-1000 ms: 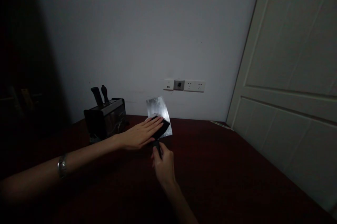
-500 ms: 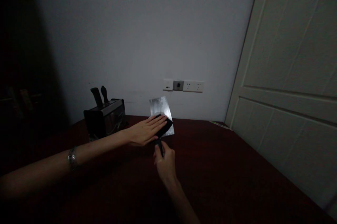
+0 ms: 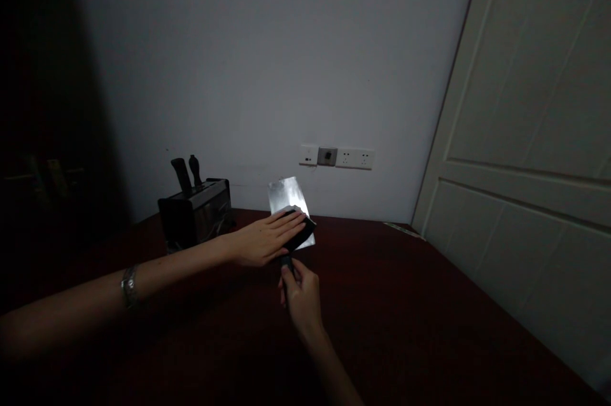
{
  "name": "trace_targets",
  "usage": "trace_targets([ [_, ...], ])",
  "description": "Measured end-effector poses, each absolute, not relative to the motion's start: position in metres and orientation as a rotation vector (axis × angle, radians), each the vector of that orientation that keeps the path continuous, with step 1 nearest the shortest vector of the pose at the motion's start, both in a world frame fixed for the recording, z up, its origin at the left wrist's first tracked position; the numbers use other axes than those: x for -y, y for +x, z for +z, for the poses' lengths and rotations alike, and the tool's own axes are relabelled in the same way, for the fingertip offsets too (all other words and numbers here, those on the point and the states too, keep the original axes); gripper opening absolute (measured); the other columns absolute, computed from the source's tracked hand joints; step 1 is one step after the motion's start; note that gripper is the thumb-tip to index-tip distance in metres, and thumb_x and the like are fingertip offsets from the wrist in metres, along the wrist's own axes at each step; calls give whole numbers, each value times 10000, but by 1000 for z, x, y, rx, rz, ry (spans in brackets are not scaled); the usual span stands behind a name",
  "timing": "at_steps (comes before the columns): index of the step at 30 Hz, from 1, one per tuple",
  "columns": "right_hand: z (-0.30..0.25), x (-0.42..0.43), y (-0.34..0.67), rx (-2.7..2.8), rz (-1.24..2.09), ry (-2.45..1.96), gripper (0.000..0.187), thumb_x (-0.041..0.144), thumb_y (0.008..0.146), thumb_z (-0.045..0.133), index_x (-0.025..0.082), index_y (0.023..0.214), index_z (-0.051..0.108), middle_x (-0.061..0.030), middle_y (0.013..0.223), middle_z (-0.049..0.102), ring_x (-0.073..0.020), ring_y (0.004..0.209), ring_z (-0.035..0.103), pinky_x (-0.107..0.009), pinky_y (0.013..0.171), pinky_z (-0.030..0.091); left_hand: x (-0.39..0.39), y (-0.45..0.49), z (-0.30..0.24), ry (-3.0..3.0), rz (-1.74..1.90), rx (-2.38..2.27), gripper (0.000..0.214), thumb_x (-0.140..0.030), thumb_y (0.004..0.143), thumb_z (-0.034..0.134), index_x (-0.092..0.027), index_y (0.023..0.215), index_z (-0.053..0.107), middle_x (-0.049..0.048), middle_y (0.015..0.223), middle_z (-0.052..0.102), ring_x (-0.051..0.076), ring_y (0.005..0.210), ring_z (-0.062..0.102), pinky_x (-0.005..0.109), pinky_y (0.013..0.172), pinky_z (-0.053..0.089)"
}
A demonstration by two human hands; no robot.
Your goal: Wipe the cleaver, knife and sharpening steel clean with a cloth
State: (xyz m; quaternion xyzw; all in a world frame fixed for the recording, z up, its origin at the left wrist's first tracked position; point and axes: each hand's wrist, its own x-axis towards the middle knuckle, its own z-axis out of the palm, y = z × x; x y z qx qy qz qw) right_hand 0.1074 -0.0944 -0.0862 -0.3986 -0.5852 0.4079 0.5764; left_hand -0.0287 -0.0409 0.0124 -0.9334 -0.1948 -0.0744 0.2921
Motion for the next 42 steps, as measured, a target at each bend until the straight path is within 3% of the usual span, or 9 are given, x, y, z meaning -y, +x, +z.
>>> trace_targets([
  [11, -91, 93, 105, 1299, 944, -937, 315, 468, 786, 499, 160, 723, 531, 43, 506, 481, -67, 332, 405, -181, 323, 292, 35, -22, 14, -2503, -185, 451, 588, -355, 887, 335, -72, 1386, 206, 122, 1460, 155, 192, 1352, 72, 353, 1107, 92],
  [15, -92, 95, 102, 1378, 910, -938, 319, 441, 806, 481, 164, 652, 514, 45, 473, 473, -61, 320, 392, -181, 332, 275, 36, -15, 15, -2493, -172, 428, 595, -363, 886, 345, -58, 1381, 217, 139, 1460, 141, 196, 1352, 75, 346, 1106, 73],
  [24, -86, 92, 108, 1283, 1020, -893, 309, 439, 790, 495, 163, 652, 499, 43, 495, 484, -62, 320, 404, -177, 316, 280, 34, -27, 17, -2538, -134, 488, 582, -371, 905, 291, -100, 1403, 156, 108, 1469, 117, 191, 1353, 55, 374, 1097, 108],
  [31, -91, 94, 104, 1313, 959, -937, 293, 430, 798, 481, 159, 692, 514, 53, 482, 469, -59, 316, 399, -170, 315, 289, 33, -11, 15, -2536, -149, 424, 579, -340, 884, 351, -85, 1386, 214, 130, 1461, 148, 199, 1350, 104, 366, 1093, 98],
  [37, -92, 92, 101, 1225, 1069, -911, 279, 422, 769, 503, 161, 670, 505, 53, 474, 481, -57, 310, 394, -167, 300, 291, 21, 4, 21, -2603, -133, 388, 466, -293, 862, 411, -186, 1314, 378, 80, 1409, 327, 190, 1311, 258, 396, 1082, 118],
  [42, -89, 93, 102, 1120, 1194, -873, 283, 429, 713, 554, 156, 663, 500, 48, 466, 496, -53, 298, 395, -158, 279, 272, -11, 0, 44, -2544, -181, 455, 459, -129, 781, 488, -203, 1234, 464, 66, 1319, 462, 185, 1247, 370, 419, 1070, 145],
])
